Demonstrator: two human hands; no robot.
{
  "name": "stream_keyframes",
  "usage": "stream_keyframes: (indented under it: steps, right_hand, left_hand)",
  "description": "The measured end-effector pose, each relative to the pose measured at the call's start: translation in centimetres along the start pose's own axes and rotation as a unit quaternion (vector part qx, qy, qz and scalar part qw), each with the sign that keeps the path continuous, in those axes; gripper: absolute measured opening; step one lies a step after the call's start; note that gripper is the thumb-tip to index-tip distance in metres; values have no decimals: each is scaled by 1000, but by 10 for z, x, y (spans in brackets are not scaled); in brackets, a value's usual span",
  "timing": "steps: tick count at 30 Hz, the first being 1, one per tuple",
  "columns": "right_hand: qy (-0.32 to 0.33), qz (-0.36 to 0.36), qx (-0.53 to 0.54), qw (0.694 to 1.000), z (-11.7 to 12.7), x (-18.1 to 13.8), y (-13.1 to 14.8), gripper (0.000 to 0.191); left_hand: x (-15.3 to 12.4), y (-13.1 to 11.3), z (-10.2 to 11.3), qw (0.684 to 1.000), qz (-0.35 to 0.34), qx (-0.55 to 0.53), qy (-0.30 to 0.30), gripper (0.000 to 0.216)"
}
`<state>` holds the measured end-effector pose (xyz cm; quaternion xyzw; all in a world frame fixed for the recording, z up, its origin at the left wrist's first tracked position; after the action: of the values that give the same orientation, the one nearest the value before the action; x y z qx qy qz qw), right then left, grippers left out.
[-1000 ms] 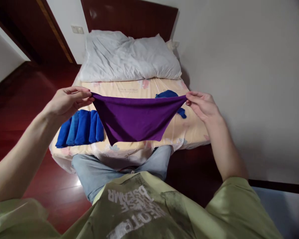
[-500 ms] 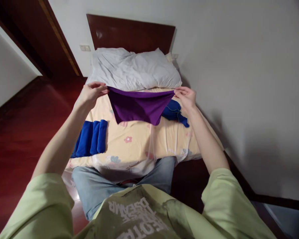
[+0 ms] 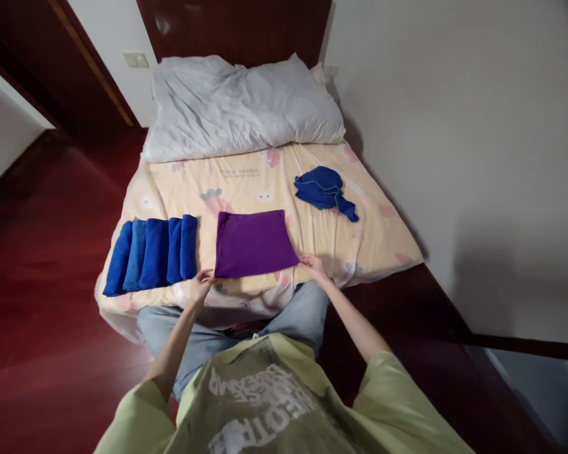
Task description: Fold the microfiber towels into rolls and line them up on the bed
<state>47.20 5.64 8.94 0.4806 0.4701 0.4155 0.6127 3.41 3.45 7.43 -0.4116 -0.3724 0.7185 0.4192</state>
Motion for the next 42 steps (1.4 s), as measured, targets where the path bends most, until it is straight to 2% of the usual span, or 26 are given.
stream_keyframes:
  steps: [2,5,9,14,17,23,26,32,34,37,42]
  right_hand:
    - [14,-57,-8,998,-7,-18,-42,43]
    - [0,-67,-17,998,-8,-27,-70,41]
    - [-21,-58,-26,998,-3,-18,-78,36]
    - [4,-61,-55,997,-2,-12,-85,31]
    - [19,-55,-76,995,-1,-13,-90,28]
    - [-6,-27,-144,989,9,-15,-91,22]
    - [-10,-29,-164,986,18,-17,-92,18]
    - [-42,-18,-265,963,41,-32,-102,14]
    - [-20,-18,-239,971,37,-39,-106,16]
    - [17,-16,-182,983,18,-45,-111,26]
    - [-16,-15,-121,992,-9,-45,-118,38]
  left_hand:
    - [-15,41,-10,998,44,27,19,29]
    - [-21,66,-15,997,45,52,26,33]
    - [-9,61,-13,991,5,135,4,42]
    - [3,54,-15,973,-11,232,7,28]
    - [2,57,-15,977,-2,215,7,29]
    - [-1,74,-6,998,30,58,24,47]
    - [-5,85,4,994,17,100,30,46]
    - [-21,97,19,975,-56,214,12,46]
    - [-25,96,19,970,-67,231,13,47]
    - [-25,94,17,973,-54,223,16,48]
    - [-25,103,14,990,-3,135,36,54]
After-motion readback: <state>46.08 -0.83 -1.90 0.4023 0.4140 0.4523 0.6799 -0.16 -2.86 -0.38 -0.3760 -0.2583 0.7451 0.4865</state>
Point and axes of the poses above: each hand's wrist, its own x-axis towards the middle knuckle, its own z-axis out of the back of the hand, y = z × x, the point moved 4 cm from there along x, towards the middle knuckle, and after that the axes turned 5 degrees about x, right-handed, at the moved point
